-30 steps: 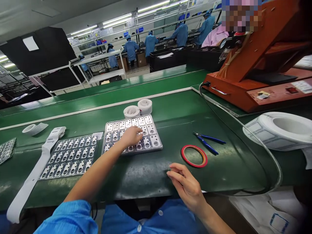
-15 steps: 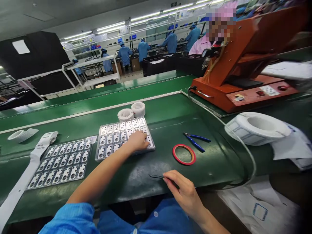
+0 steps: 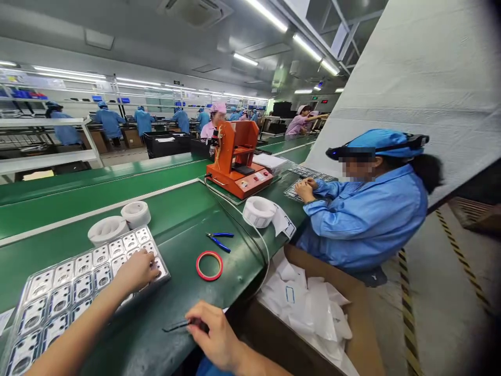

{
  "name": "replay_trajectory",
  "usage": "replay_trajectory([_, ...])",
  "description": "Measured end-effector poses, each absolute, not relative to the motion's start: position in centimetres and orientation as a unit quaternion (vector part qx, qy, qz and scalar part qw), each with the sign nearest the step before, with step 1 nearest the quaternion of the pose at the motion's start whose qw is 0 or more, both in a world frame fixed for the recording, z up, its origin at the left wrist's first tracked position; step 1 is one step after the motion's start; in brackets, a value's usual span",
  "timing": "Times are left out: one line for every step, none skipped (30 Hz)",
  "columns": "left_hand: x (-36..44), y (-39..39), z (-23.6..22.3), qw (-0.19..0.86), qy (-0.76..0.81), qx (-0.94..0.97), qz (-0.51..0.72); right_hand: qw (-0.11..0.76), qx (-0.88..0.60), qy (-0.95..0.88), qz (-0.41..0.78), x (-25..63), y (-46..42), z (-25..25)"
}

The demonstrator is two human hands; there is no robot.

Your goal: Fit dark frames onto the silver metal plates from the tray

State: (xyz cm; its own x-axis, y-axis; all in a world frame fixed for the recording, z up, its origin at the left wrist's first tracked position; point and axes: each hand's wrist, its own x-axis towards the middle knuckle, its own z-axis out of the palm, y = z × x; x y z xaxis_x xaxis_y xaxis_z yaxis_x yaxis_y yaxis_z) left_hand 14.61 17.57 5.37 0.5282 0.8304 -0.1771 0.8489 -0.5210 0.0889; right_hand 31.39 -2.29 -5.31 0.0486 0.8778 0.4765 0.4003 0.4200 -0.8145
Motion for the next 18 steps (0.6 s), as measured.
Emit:
replay_trajectory([14.6, 17.6, 5.3, 0.085, 0.483, 0.869, -0.058, 0.533, -0.492, -0.650, 0.227, 31.4, -2.4, -5.4])
replay_trajectory([14.6, 17.7, 5.3, 0.089, 0.484, 0.868, -0.061, 0.532, -0.495, -0.648, 0.229, 31.5, -2.4, -5.4])
replay_trajectory([14.6, 17.8, 5.2, 0.094, 0.485, 0.867, -0.063, 0.531, -0.497, -0.646, 0.232, 31.5, -2.4, -5.4])
replay_trajectory([14.7, 17.9, 5.1, 0.098, 0.488, 0.865, -0.064, 0.530, -0.499, -0.645, 0.233, 31.6, -2.4, -5.4])
replay_trajectory([14.8, 18.0, 5.0, 0.104, 0.491, 0.862, -0.064, 0.530, -0.499, -0.644, 0.234, 31.6, -2.5, -5.4])
replay_trajectory([14.9, 18.1, 5.0, 0.111, 0.496, 0.859, -0.062, 0.531, -0.499, -0.644, 0.235, 31.7, -2.5, -5.4])
replay_trajectory([15.1, 18.1, 5.0, 0.120, 0.500, 0.856, -0.058, 0.532, -0.497, -0.644, 0.236, 31.7, -2.6, -5.3])
replay_trajectory([15.1, 18.2, 5.1, 0.132, 0.503, 0.852, -0.055, 0.534, -0.492, -0.645, 0.238, 31.6, -2.8, -5.3])
replay_trajectory([15.2, 18.2, 5.2, 0.147, 0.504, 0.850, -0.049, 0.537, -0.488, -0.645, 0.240, 31.6, -2.9, -5.3])
replay_trajectory([15.1, 18.1, 5.4, 0.163, 0.504, 0.847, -0.039, 0.541, -0.483, -0.646, 0.239, 31.6, -3.0, -5.2])
replay_trajectory([15.0, 18.1, 5.7, 0.183, 0.502, 0.845, -0.025, 0.544, -0.478, -0.647, 0.237, 31.7, -3.1, -5.2])
replay_trajectory([14.7, 18.0, 5.9, 0.203, 0.501, 0.841, -0.006, 0.547, -0.475, -0.649, 0.230, 31.8, -3.2, -5.2])
replay_trajectory([14.4, 17.7, 6.2, 0.223, 0.499, 0.837, 0.018, 0.549, -0.471, -0.652, 0.225, 31.8, -3.2, -5.1])
replay_trajectory([13.9, 17.4, 6.5, 0.245, 0.497, 0.831, 0.047, 0.552, -0.467, -0.654, 0.224, 31.9, -3.1, -5.0])
replay_trajectory([13.2, 16.8, 6.7, 0.268, 0.494, 0.824, 0.078, 0.554, -0.463, -0.653, 0.228, 31.9, -3.0, -4.8])
replay_trajectory([12.5, 16.2, 6.8, 0.292, 0.490, 0.814, 0.110, 0.557, -0.459, -0.648, 0.243, 31.8, -2.8, -4.6])
replay_trajectory([11.6, 15.5, 6.8, 0.318, 0.487, 0.801, 0.144, 0.561, -0.457, -0.638, 0.265, 31.6, -2.7, -4.2])
replay_trajectory([10.7, 14.6, 6.6, 0.344, 0.485, 0.784, 0.178, 0.565, -0.454, -0.622, 0.295, 31.3, -2.4, -3.8])
